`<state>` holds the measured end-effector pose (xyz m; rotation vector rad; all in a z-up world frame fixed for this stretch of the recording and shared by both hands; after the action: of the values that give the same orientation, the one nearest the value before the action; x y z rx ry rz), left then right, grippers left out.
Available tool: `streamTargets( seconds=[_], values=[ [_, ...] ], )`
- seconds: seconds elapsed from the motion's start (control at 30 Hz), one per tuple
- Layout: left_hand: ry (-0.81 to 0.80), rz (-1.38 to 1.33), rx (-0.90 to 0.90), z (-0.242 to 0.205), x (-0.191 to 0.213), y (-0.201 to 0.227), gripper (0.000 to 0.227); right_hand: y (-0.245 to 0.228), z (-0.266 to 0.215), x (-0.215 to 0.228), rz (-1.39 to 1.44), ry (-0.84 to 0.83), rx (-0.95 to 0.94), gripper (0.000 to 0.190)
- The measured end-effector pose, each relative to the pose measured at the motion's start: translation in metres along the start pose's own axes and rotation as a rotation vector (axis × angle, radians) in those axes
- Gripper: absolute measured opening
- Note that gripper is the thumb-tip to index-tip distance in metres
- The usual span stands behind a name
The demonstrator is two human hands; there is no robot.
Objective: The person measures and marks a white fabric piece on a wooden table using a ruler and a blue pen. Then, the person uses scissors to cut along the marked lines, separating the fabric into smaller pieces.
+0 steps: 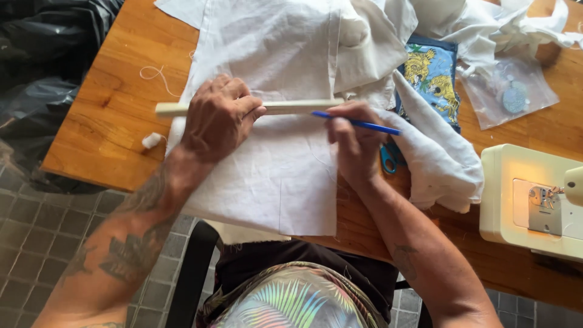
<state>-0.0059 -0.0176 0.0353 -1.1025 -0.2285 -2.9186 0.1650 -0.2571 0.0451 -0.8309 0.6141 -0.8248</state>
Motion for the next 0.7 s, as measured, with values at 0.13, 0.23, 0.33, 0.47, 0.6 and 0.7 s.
streamTargets(
  seconds=[0.13, 0.23, 0.33, 0.47, 0.6, 0.7],
  values=[
    [-0.167, -0.012, 0.298, -0.011, 0.057, 0.053, 0.019, -0.028, 0.003, 0.013, -0.001, 0.152, 0.1, 0.011],
    [-0.24, -0.121, 0.495, -0.007, 0.094, 0.088, 0.011, -0.073, -0.008, -0.007, -0.182, 0.009, 0.056, 0.013],
    [-0.239, -0.196, 0.592, -0.034, 0.087, 0.11, 0.019, -0.094, -0.038, -0.011, -0.438, -0.157, 0.017, 0.015],
    [-0.098, -0.055, 0.489, -0.057, 0.079, 0.117, 0.022, -0.111, -0.074, -0.004, -0.475, -0.127, 0.104, 0.019],
    [-0.065, -0.04, 0.564, -0.064, 0.076, 0.124, 0.026, -0.117, -0.095, 0.008, -0.527, -0.251, 0.141, 0.025],
    [-0.108, -0.06, 0.617, -0.065, 0.065, 0.127, 0.027, -0.114, -0.105, 0.011, -0.561, -0.35, 0.233, 0.026]
  ],
)
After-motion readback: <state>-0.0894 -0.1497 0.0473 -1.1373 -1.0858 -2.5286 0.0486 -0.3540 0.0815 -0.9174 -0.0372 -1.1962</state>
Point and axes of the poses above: each hand's wrist, its own z-axis towards the middle knuckle, its own x-axis out of the back of the hand, y = z × x, the point moved 2 cm from there along z, towards the middle knuckle, and after that the axes turned 10 degrees about y, right-handed, at the moved point
